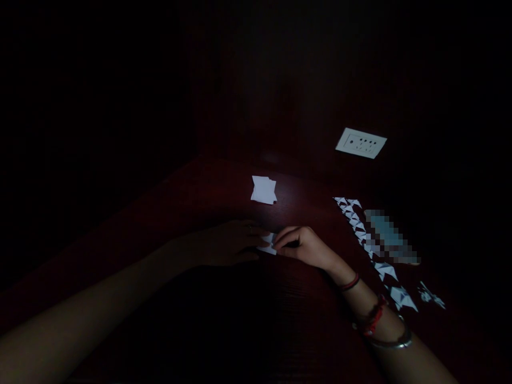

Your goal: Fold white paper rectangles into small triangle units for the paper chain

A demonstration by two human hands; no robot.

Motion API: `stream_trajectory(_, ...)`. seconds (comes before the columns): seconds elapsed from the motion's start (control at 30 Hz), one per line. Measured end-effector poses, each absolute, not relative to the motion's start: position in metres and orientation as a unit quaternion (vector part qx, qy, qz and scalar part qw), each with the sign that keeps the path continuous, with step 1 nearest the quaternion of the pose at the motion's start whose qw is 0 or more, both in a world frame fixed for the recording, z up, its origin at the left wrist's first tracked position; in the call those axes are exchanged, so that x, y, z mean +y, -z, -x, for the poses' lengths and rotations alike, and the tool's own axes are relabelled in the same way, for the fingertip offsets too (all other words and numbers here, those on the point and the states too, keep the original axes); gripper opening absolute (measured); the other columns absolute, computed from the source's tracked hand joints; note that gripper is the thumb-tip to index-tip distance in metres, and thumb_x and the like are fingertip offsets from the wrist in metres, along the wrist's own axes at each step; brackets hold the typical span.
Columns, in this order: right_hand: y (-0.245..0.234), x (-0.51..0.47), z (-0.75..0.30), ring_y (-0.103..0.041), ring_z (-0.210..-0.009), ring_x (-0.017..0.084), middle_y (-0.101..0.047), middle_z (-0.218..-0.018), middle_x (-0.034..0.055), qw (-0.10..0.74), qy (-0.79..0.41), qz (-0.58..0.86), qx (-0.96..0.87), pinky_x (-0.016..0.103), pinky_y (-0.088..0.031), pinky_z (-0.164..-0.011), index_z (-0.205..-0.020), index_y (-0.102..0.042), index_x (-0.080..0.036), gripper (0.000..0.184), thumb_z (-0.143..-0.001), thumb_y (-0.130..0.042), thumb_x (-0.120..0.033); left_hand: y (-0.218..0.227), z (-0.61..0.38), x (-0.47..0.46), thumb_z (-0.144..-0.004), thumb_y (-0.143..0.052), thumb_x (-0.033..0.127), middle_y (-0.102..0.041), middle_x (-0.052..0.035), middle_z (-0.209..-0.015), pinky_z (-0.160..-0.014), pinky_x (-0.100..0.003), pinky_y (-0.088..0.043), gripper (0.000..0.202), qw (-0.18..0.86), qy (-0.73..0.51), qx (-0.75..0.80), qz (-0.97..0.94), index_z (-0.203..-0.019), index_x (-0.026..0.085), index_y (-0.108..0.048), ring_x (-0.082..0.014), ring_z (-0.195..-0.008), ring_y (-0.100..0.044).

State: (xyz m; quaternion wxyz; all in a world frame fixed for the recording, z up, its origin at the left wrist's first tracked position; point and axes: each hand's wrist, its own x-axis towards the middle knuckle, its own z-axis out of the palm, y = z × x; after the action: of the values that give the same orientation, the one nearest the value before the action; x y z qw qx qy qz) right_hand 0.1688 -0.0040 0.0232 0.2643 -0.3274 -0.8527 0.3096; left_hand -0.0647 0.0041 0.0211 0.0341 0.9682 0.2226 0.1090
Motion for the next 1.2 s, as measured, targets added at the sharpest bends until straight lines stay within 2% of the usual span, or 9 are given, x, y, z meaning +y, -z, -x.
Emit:
stream_trajectory(0.2, -0.022, -0.002, -0.17, -0.06, -0.078, 0.013, -0.065, -0.086, 0.0032, 0.266, -0.344, 0.332, -0.837, 0.026, -0.046, -0.074, -0.077, -0.069, -0.018, 0.01, -0.072, -0.06, -0.016, -0.032, 0.059, -0.002, -0.086, -0.047, 0.031, -0.054, -0.0045, -0.115, -0.091, -0.033, -0.034, 0.03, 0.027, -0.124, 0.211, -0.969, -0.115, 0.023, -0.052, -0.0193, -0.107, -0.046)
stream_trajectory(0.3, -0.019, -0.001, -0.169, -0.058, -0.074, 0.013, -0.065, -0.082, 0.0027, 0.278, -0.335, 0.355, -0.828, 0.025, -0.046, -0.07, -0.081, -0.068, -0.017, 0.013, -0.07, -0.061, -0.015, -0.032, 0.06, -0.002, -0.086, -0.047, 0.032, -0.054, -0.0048, -0.115, -0.09, -0.033, -0.034, 0.032, 0.025, -0.115, 0.21, -0.971, -0.116, 0.022, -0.051, -0.0202, -0.106, -0.046)
stream_trajectory(0.47, -0.017, -0.003, -0.166, -0.052, -0.064, 0.009, -0.06, -0.089, 0.004, 0.297, -0.287, 0.39, -0.823, 0.023, -0.045, -0.06, -0.087, -0.068, -0.017, 0.02, -0.068, -0.064, -0.014, -0.027, 0.062, 0.0, -0.086, -0.048, 0.031, -0.052, -0.0037, -0.119, -0.092, -0.034, -0.032, 0.035, 0.023, -0.114, 0.21, -0.971, -0.119, 0.022, -0.048, -0.0211, -0.109, -0.043)
stream_trajectory(0.7, -0.022, -0.008, -0.162, -0.053, -0.062, 0.01, -0.062, -0.073, 0.0009, 0.281, -0.248, 0.392, -0.84, 0.021, -0.041, -0.057, -0.08, -0.069, -0.018, 0.013, -0.071, -0.062, -0.013, -0.025, 0.064, 0.0, -0.086, -0.047, 0.031, -0.051, -0.0018, -0.121, -0.092, -0.034, -0.031, 0.036, 0.017, -0.103, 0.217, -0.971, -0.121, 0.025, -0.046, -0.0213, -0.109, -0.043)
stream_trajectory(0.97, -0.025, -0.009, -0.163, -0.058, -0.066, 0.011, -0.064, -0.076, 0.0016, 0.256, -0.233, 0.366, -0.864, 0.022, -0.043, -0.063, -0.074, -0.068, -0.017, 0.012, -0.073, -0.058, -0.012, -0.022, 0.064, 0.001, -0.085, -0.046, 0.032, -0.051, -0.0014, -0.12, -0.091, -0.033, -0.031, 0.036, 0.015, -0.102, 0.225, -0.969, -0.121, 0.027, -0.046, -0.021, -0.11, -0.043)
stream_trajectory(1.2, -0.031, -0.01, -0.165, -0.06, -0.074, 0.012, -0.065, -0.085, 0.0028, 0.241, -0.212, 0.319, -0.892, 0.023, -0.046, -0.07, -0.08, -0.069, -0.018, 0.02, -0.074, -0.053, -0.008, -0.02, 0.063, 0.0, -0.086, -0.046, 0.032, -0.051, -0.0021, -0.121, -0.091, -0.033, -0.031, 0.033, -0.001, -0.102, 0.229, -0.968, -0.119, 0.025, -0.049, -0.0213, -0.107, -0.045)
